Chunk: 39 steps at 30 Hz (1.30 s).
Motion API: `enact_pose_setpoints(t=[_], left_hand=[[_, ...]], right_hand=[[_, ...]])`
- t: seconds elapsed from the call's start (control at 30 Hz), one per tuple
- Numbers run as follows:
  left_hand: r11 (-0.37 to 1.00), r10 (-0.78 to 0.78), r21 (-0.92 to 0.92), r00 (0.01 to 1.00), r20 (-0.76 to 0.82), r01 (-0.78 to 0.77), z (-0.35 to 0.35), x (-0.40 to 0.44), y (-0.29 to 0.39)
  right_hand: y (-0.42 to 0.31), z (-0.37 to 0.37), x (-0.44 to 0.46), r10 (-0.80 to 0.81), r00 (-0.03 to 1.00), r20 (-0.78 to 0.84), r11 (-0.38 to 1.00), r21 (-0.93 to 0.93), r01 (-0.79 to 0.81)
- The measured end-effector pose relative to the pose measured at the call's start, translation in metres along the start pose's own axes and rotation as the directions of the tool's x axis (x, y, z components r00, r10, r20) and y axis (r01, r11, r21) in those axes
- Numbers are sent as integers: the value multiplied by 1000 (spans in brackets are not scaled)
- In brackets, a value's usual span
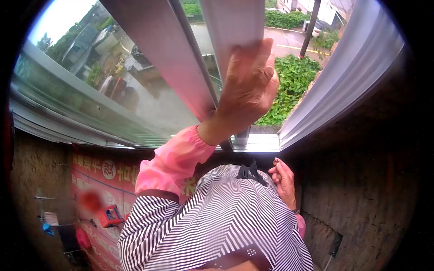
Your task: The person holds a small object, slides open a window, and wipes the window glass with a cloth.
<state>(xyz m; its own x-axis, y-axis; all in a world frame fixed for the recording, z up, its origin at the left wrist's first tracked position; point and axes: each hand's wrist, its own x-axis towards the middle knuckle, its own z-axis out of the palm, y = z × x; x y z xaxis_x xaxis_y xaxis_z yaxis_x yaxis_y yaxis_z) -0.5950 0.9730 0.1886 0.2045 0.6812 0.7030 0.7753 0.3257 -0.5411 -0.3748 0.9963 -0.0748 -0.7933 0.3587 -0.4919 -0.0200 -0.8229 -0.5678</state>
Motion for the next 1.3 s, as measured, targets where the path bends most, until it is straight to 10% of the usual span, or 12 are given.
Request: enact_pose_setpoints(t=[0.13, 0.57, 1.3], left_hand=[[987, 27, 152, 984, 175, -54, -110, -58, -35], [884, 265, 291, 905, 332, -366, -108, -44, -73], [915, 126, 355, 972, 200, -192, -134, -68, -99]], right_hand=[[52, 32, -46, 8, 1000, 25, 995, -102, -6], [6, 32, -18, 47, 996, 70, 994, -103, -39], [-9, 35, -9, 61, 981, 187, 988, -152, -33]])
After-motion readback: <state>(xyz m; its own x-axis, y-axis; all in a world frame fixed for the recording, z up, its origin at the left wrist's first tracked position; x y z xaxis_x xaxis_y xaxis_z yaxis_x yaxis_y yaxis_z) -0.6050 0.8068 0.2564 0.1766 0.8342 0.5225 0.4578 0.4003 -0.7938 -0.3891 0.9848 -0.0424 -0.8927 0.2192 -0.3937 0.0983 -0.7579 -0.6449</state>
